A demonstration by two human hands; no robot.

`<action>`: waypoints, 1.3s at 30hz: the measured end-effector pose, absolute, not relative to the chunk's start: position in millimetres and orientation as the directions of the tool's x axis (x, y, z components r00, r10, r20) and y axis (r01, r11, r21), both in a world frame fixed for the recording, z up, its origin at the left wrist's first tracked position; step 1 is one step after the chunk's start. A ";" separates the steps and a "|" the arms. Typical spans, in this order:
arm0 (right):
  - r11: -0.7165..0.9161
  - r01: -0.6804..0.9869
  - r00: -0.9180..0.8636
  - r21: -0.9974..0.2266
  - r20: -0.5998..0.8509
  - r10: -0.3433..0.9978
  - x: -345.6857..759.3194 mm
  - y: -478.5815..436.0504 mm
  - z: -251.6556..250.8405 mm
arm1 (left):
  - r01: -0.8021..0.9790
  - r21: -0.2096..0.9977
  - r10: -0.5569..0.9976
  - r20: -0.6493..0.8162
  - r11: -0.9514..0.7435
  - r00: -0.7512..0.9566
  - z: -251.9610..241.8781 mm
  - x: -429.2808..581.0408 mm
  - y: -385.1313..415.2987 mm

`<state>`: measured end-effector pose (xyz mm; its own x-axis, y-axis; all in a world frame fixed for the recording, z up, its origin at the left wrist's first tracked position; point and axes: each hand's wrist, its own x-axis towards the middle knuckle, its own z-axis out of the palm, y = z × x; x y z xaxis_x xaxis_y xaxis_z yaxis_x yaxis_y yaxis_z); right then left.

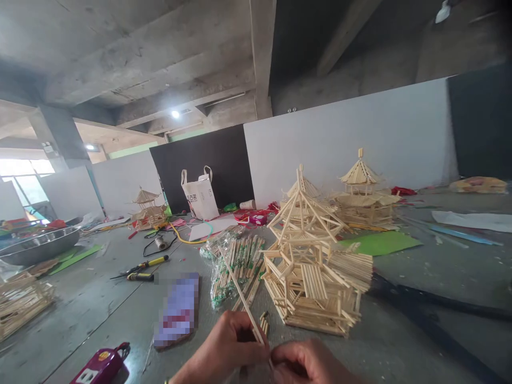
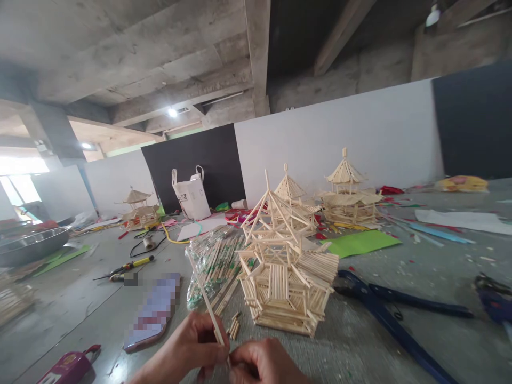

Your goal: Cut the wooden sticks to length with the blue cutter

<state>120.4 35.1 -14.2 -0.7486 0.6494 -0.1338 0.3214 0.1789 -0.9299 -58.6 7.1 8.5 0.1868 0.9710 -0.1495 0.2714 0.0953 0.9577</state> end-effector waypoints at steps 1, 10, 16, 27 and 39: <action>0.150 0.278 -0.773 -0.949 -0.128 0.621 120.3 35.4 -12.4 | 0.248 0.963 0.970 -0.151 0.101 0.192 8.6 -54.5 4.9; 0.058 0.051 -0.824 -0.997 -0.010 0.567 121.8 32.3 -0.7 | 0.088 0.986 0.972 -0.156 0.142 0.178 15.8 -42.0 -4.3; 0.503 0.464 -0.741 -0.729 -0.008 0.672 129.8 24.7 7.1 | 0.481 0.876 0.996 -0.076 0.041 0.053 19.8 -58.1 1.8; 0.716 0.533 -0.785 -0.452 0.053 0.617 128.2 20.3 -3.8 | 0.563 0.825 0.995 -0.089 0.053 0.038 1.4 -61.0 6.1; 0.787 0.459 -0.829 -0.412 0.121 0.547 126.2 24.5 -15.2 | 0.478 0.874 0.996 -0.085 0.083 -0.018 3.3 -56.9 6.2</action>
<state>126.2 24.5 -15.2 -0.8285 0.5467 0.1213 0.4592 0.7872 -0.4117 -56.9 6.2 3.3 -0.0181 0.9963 -0.0845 0.4783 0.0829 0.8743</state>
